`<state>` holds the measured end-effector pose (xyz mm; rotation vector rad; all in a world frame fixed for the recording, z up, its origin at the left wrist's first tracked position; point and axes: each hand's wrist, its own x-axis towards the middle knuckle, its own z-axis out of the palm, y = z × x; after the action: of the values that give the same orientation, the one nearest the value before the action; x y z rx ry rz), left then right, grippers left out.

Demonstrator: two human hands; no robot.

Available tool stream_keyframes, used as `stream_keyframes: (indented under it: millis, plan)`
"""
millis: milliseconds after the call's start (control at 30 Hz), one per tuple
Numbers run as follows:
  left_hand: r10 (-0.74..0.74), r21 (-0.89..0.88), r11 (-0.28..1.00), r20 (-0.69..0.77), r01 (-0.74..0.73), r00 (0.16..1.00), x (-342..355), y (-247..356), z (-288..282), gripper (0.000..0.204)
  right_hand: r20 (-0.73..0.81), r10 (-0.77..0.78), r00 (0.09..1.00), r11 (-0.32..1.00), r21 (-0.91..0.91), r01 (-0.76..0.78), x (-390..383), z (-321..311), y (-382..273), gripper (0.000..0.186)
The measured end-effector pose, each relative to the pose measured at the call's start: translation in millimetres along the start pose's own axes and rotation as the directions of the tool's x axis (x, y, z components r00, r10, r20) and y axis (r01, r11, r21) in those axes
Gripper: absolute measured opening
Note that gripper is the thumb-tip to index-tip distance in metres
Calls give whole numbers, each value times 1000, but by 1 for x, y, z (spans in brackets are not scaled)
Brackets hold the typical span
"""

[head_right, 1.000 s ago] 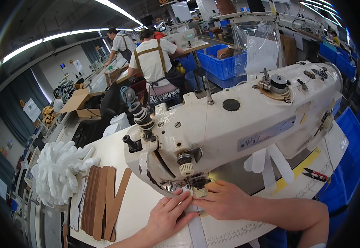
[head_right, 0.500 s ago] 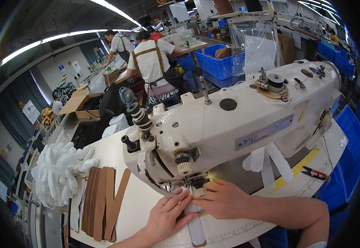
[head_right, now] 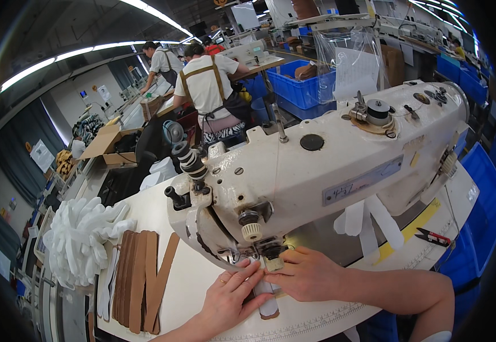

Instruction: The person sews white fabric strips onto brown material pieces using an industrial sewing machine.

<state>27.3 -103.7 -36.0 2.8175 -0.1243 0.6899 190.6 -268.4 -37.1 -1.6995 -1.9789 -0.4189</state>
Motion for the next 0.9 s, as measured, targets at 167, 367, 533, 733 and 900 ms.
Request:
stream_keyframes:
  millis: [167,367,533,733,900]
  plan:
    - [-3,18,1000,11,3,1000,4,4,-5,50,3,14,1000,1000,16,-14,0,0,1,30]
    - [-1,-4,1000,-8,1,1000,3,4,-4,41,12,14,1000,1000,19,-14,0,1,2,30]
    - [31,-9,999,-78,-32,996,5,8,-6,23,-3,8,1000,1000,21,-8,0,0,1,30]
    - [78,44,996,-93,-74,993,4,10,-10,21,23,8,1000,1000,25,-8,0,0,-1,32]
    - [41,53,998,-71,-37,997,3,-1,-4,23,63,62,996,998,-19,-60,-3,5,1,40]
